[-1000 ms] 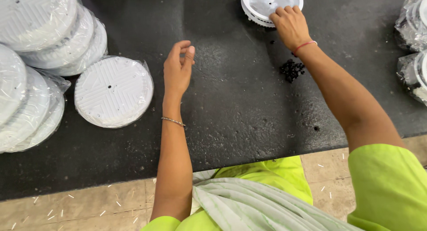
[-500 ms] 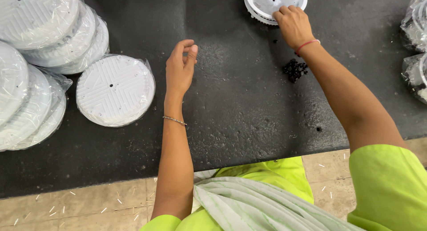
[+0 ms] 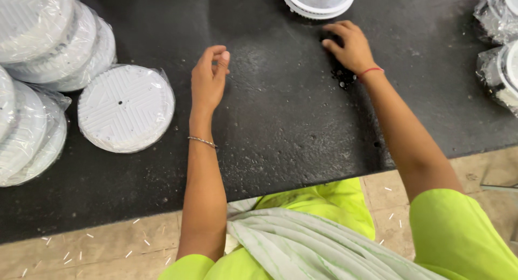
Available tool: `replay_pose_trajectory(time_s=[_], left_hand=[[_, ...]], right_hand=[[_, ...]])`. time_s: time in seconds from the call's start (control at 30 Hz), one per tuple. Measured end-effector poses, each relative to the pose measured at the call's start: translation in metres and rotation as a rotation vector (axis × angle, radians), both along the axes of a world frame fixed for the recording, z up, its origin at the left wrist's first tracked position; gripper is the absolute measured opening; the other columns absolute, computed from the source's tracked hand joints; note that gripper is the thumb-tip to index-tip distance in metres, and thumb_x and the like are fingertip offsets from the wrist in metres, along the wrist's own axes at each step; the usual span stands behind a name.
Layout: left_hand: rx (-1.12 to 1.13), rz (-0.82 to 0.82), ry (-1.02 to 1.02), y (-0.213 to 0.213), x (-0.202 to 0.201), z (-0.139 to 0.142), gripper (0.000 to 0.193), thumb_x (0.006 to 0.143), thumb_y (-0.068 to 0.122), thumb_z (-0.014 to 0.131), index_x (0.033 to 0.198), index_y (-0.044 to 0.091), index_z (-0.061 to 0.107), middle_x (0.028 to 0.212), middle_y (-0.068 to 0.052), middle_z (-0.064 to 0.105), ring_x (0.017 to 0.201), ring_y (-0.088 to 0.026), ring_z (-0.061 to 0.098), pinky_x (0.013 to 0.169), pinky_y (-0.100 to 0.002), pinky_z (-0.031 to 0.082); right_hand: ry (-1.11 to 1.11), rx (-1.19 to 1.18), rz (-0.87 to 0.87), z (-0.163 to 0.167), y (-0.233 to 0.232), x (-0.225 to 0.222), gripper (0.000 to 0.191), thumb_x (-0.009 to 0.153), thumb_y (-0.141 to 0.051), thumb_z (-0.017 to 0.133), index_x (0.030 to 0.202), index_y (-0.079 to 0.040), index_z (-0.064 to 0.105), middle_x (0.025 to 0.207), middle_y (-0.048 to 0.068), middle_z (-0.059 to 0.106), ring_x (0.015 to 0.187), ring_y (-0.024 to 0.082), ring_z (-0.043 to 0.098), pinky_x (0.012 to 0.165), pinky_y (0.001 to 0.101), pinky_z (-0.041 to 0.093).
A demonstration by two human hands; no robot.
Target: The person unwraps plastic film from round white light fixture bases and inserts black screws into the holes on each base, stacking finished bases aside and retrieving more parts from a bag.
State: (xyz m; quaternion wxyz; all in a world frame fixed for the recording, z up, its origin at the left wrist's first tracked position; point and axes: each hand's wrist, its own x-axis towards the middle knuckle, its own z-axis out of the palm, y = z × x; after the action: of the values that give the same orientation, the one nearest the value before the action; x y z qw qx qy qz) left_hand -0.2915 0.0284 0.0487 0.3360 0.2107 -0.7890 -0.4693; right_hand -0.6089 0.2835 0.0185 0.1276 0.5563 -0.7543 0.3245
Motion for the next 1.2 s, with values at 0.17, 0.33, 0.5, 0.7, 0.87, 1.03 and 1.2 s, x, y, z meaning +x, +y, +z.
replay_pose_trajectory(time_s=[0.17,0.33,0.5,0.7,0.87,1.03,1.2], left_hand=[[0.016,0.009,-0.011,0.000,-0.001,-0.011,0.038,0.105,0.040,0.059,0.122,0.007,0.068,0.102,-0.007,0.077,0.081,-0.014,0.076,0.074,-0.028,0.058],[0.043,0.010,0.149,0.008,-0.002,-0.005,0.034,0.106,0.036,0.059,0.122,0.008,0.069,0.103,-0.005,0.077,0.090,-0.014,0.078,0.078,-0.027,0.063],[0.089,0.033,0.128,0.033,0.019,0.016,0.027,0.103,0.029,0.064,0.120,0.009,0.070,0.096,-0.004,0.076,0.081,-0.014,0.075,0.074,-0.028,0.060],[-0.130,0.456,0.270,0.028,0.090,0.017,0.026,0.100,0.016,0.070,0.125,0.009,0.066,0.121,-0.008,0.070,0.098,-0.019,0.069,0.096,-0.034,0.053],[-0.418,1.117,0.123,-0.026,0.180,-0.016,0.055,0.083,0.006,0.079,0.133,0.001,0.056,0.129,-0.020,0.056,0.121,-0.037,0.054,0.105,-0.044,0.046],[0.015,1.134,0.024,-0.058,0.225,-0.059,0.061,0.089,0.035,0.085,0.127,-0.005,0.059,0.121,-0.021,0.059,0.106,-0.030,0.063,0.095,-0.040,0.051],[0.348,0.958,0.090,-0.057,0.213,-0.053,0.068,0.080,0.035,0.088,0.126,-0.005,0.058,0.118,-0.016,0.067,0.103,-0.021,0.065,0.087,-0.033,0.053]], right_hand=[[-0.069,0.094,-0.070,0.002,0.012,0.002,0.014,0.096,-0.014,0.077,0.108,-0.008,0.074,0.110,0.013,0.067,0.108,0.035,0.063,0.094,0.0446,0.052],[-0.032,0.096,-0.106,0.004,0.050,0.006,0.010,0.101,-0.009,0.073,0.108,-0.004,0.076,0.108,0.015,0.071,0.112,0.036,0.066,0.103,0.0443,0.052],[-0.163,0.159,-0.110,0.000,0.077,0.024,0.014,0.107,-0.013,0.071,0.117,-0.005,0.076,0.109,0.017,0.069,0.099,0.031,0.068,0.096,0.0407,0.054],[-0.188,0.012,-0.049,0.027,0.054,0.028,0.012,0.109,-0.009,0.073,0.119,-0.003,0.075,0.105,0.013,0.068,0.092,0.020,0.067,0.088,0.0305,0.054],[-0.335,-0.121,0.035,0.044,0.000,0.084,0.011,0.107,-0.011,0.071,0.112,-0.003,0.076,0.098,0.011,0.071,0.085,0.015,0.063,0.080,0.0308,0.051],[-0.428,0.040,0.216,0.045,-0.022,0.138,0.015,0.093,-0.011,0.070,0.106,-0.005,0.075,0.102,0.010,0.073,0.086,0.021,0.071,0.077,0.0317,0.056],[-0.431,0.076,0.247,0.050,-0.016,0.145,0.015,0.093,-0.011,0.068,0.106,-0.005,0.075,0.103,0.008,0.074,0.089,0.021,0.074,0.080,0.0321,0.058]])
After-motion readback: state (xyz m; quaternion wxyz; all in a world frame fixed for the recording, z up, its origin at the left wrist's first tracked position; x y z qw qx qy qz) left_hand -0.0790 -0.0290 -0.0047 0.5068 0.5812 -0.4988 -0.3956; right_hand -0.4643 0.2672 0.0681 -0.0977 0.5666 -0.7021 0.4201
